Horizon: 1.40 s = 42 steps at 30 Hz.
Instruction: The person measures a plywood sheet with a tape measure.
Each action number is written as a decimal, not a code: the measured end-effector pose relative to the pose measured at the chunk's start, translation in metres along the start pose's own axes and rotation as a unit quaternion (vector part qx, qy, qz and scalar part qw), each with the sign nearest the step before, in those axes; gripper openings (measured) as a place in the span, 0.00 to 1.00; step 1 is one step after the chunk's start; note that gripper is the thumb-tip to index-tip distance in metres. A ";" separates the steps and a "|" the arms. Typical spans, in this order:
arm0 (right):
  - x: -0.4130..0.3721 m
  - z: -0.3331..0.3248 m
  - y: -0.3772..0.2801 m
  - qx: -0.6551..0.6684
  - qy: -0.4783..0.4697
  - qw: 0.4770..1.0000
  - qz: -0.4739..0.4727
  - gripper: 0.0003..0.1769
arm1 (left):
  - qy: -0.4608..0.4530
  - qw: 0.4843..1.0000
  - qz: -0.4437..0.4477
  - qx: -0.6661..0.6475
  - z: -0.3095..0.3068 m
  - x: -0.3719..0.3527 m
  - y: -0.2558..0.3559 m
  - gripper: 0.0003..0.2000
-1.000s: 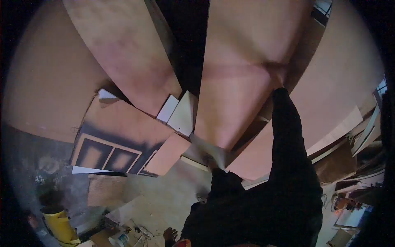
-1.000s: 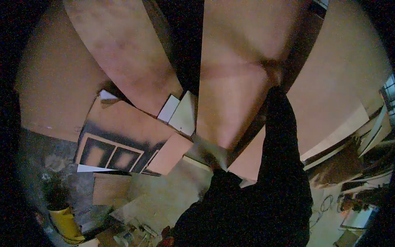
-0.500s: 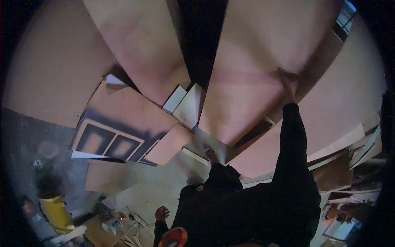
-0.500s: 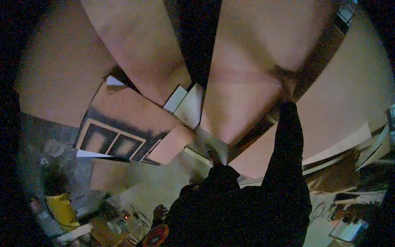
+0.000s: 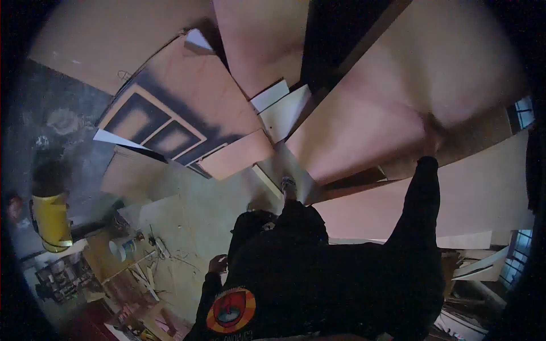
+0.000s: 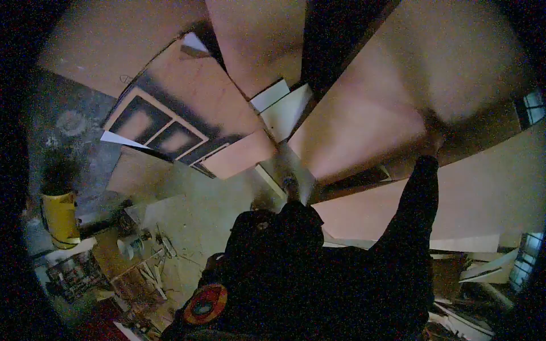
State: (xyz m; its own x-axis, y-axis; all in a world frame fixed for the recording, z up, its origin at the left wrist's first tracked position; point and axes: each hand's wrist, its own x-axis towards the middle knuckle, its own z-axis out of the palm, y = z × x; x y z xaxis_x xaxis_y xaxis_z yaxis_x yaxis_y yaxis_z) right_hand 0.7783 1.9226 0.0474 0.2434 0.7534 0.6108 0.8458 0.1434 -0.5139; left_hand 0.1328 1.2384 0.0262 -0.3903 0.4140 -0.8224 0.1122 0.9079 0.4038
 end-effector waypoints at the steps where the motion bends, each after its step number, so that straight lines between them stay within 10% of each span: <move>1: -0.002 0.000 -0.006 -0.012 0.014 1.000 -0.003 0.24 | -0.014 1.000 0.018 0.001 0.000 -0.003 -0.003 0.15; 6: -0.088 0.026 -0.016 -0.068 0.023 0.997 0.039 0.25 | -0.019 0.993 -0.003 -0.114 0.011 0.003 -0.015 0.17; 9: -0.225 0.055 -0.012 -0.118 -0.192 0.969 0.099 0.25 | 0.016 0.968 -0.063 -0.241 0.012 0.018 -0.002 0.20; 12: -0.402 0.067 -0.063 -0.110 -0.580 0.805 0.052 0.25 | 0.039 0.962 0.005 -0.270 0.005 0.038 0.000 0.23; 15: -0.472 0.074 -0.184 -0.035 -0.769 0.637 -0.036 0.25 | 0.094 0.933 0.014 -0.347 0.001 0.058 0.003 0.26; 17: -0.446 0.101 -0.218 -0.043 -0.778 0.622 -0.077 0.26 | 0.087 0.917 0.009 -0.388 -0.005 0.069 0.002 0.27; 21: -0.340 0.163 -0.245 -0.071 -0.639 0.752 -0.145 0.27 | 0.052 0.884 -0.024 -0.464 -0.014 0.072 -0.021 0.28; 23: -0.290 0.178 -0.284 -0.013 -0.543 0.834 -0.096 0.27 | 0.087 0.955 -0.028 -0.282 -0.019 0.078 -0.049 0.24; 24: -0.292 0.216 -0.265 0.008 -0.522 0.820 -0.233 0.21 | 0.080 0.957 -0.021 -0.280 -0.021 0.075 -0.056 0.24; 26: -0.269 0.230 -0.309 0.148 -0.545 0.824 -0.045 0.15 | 0.090 0.943 -0.028 -0.318 -0.025 0.069 -0.066 0.18; 27: -0.280 0.265 -0.300 0.195 -0.364 0.842 -0.347 0.13 | 0.096 0.978 0.079 -0.169 -0.020 0.074 -0.091 0.16; 28: -0.274 0.263 -0.328 0.182 -0.397 0.846 -0.305 0.16 | 0.132 0.974 0.182 -0.020 -0.016 0.079 -0.114 0.14; 29: -0.267 0.260 -0.359 0.167 -0.428 0.849 -0.261 0.20 | 0.160 0.864 0.374 0.296 -0.011 0.090 -0.137 0.13; 30: -0.265 0.263 -0.383 0.150 -0.455 0.850 -0.217 0.23 | 0.151 0.898 0.320 0.260 -0.012 0.085 -0.125 0.13; 33: -0.260 0.297 -0.407 0.216 -0.492 0.828 -0.159 0.27 | 0.118 0.972 0.150 0.137 -0.002 0.078 -0.077 0.13; 36: -0.191 0.280 -0.448 0.018 -0.694 0.679 -0.238 0.28 | 0.100 0.988 0.082 0.086 0.009 0.084 -0.032 0.12; 42: -0.158 0.389 -0.288 -0.102 -0.704 0.522 -0.471 0.17 | 0.093 0.991 0.086 0.047 0.004 0.114 0.026 0.12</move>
State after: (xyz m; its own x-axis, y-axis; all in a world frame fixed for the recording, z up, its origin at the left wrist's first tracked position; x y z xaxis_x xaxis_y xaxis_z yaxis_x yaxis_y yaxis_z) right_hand 0.3117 2.0115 -0.1358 -0.7944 0.1560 -0.5870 0.3432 0.9127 -0.2218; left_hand 0.0951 1.3095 -0.0591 -0.5180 0.5523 -0.6531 0.2727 0.8304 0.4860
